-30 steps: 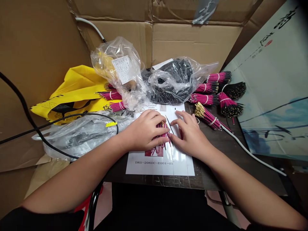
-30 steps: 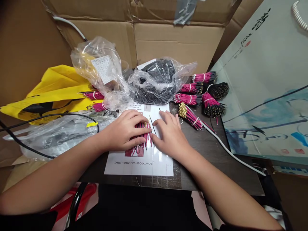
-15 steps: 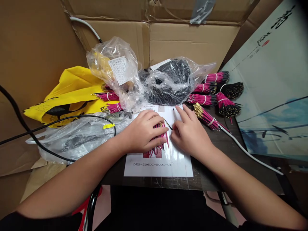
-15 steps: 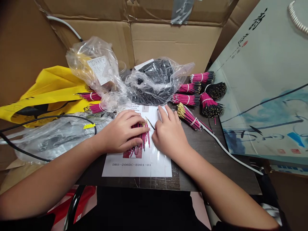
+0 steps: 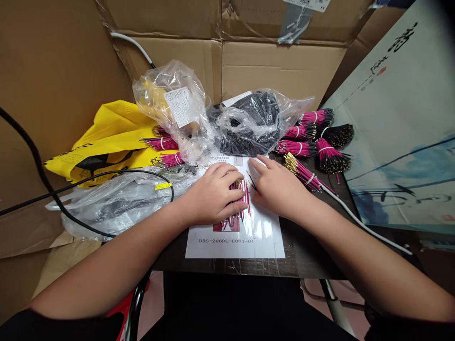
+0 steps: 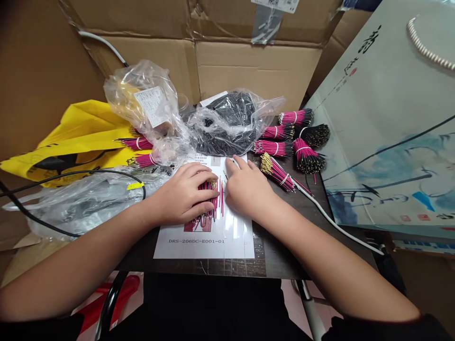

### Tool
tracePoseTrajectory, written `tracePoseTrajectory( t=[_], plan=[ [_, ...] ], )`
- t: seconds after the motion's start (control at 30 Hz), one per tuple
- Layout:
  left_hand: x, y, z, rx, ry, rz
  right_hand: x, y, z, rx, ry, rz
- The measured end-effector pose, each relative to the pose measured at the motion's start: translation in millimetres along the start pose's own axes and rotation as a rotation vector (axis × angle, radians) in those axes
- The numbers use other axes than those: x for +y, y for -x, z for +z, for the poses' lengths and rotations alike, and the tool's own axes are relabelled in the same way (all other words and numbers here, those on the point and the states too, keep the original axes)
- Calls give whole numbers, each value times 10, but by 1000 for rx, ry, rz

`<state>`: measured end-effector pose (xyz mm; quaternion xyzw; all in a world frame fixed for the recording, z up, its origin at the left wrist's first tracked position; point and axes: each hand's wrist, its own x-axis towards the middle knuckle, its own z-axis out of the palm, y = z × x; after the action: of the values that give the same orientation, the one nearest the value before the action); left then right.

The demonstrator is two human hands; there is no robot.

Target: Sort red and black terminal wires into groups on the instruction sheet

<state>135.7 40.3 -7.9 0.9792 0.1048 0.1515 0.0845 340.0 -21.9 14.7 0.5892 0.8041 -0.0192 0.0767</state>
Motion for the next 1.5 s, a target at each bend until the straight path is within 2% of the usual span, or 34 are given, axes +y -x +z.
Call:
tracePoseTrajectory(
  t=[0.13,0.37,0.5,0.7,0.83,0.97,1.2,1.3,1.4,1.5],
  plan=[
    [-12,8,-1,9,15,14,8,16,-17,-32,-15,-9],
    [-15,2,-18,80,89,31,37,14,119,108,-108,-66],
    [-17,6,-37,107,112,38,78,78,126,168,-193,-35],
    [6,-11,-25,56,87,31,169,274,53,281,-340,93],
    [43,-34,5,7,90,53,96,286,107,319,-284,164],
    [42,-30,12,-3,93,52,-37,210,197,325,-121,178],
    [2,2,-3,16,118,33,-107,204,155,202,20,203],
    [6,4,0,12,121,36,-105,212,99,163,65,169],
    [14,6,2,9,121,51,-105,179,42,111,82,138],
    [12,7,-1,14,131,62,-102,97,12,36,59,175]
  ],
)
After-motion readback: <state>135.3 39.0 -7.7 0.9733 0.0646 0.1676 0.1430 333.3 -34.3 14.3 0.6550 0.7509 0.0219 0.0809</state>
